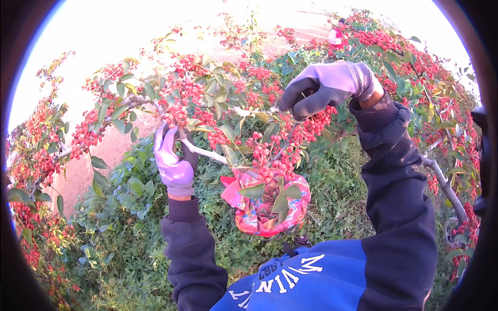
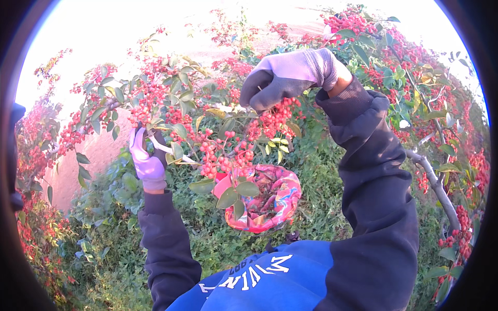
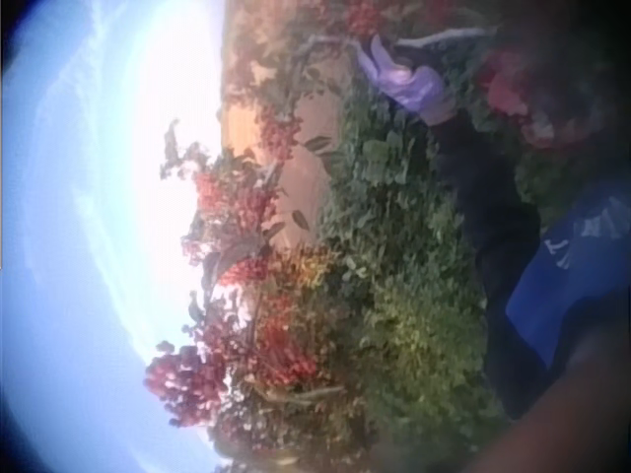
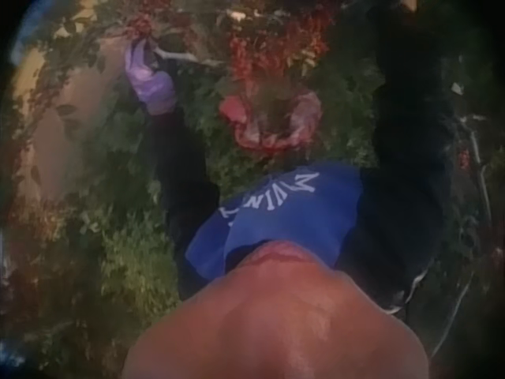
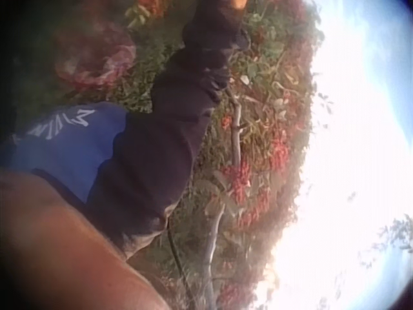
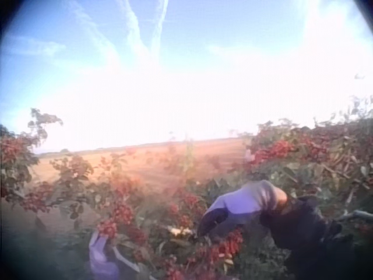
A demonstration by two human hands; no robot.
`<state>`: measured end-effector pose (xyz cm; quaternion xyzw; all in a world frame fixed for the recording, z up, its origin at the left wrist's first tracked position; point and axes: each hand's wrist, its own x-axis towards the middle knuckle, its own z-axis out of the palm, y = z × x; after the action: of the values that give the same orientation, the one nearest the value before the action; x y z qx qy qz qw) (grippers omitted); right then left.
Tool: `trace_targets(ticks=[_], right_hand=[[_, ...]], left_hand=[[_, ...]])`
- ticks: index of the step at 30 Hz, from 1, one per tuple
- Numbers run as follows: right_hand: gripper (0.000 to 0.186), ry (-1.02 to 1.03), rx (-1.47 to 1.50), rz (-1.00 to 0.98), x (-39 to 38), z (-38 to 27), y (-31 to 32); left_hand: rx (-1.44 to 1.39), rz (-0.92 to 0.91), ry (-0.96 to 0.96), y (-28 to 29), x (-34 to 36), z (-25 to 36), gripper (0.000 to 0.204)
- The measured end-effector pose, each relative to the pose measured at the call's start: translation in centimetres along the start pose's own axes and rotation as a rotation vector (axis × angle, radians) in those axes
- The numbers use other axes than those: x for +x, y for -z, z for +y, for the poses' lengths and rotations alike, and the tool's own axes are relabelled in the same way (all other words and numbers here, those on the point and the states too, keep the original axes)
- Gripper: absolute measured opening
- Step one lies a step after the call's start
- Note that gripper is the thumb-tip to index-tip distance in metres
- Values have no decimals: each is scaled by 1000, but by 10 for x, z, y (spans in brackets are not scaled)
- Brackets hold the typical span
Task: The person picks red berries from a bush by hand and places them into a patterned cloth bag. The person repeatedly reaches for berry clusters, plucks them, and deposits them into the bag held in the other hand.
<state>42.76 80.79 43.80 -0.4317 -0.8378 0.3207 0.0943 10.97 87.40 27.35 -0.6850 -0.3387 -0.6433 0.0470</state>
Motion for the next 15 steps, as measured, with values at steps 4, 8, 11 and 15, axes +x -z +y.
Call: trace_targets(ticks=[4, 8, 11, 15], right_hand=[[23, 2, 120, 7, 9, 16, -5], [22, 61, 290, 396, 21, 34, -13], [28, 71, 406, 512, 23, 39, -7], [40, 138, 298, 490, 16, 31, 10]], left_hand=[[44, 40, -109, -2, 1, 5, 18], [41, -33, -71, -2, 1, 9, 22], [-22, -69, -23, -2, 3, 12, 25], [20, -21, -57, -3, 6, 13, 26]])
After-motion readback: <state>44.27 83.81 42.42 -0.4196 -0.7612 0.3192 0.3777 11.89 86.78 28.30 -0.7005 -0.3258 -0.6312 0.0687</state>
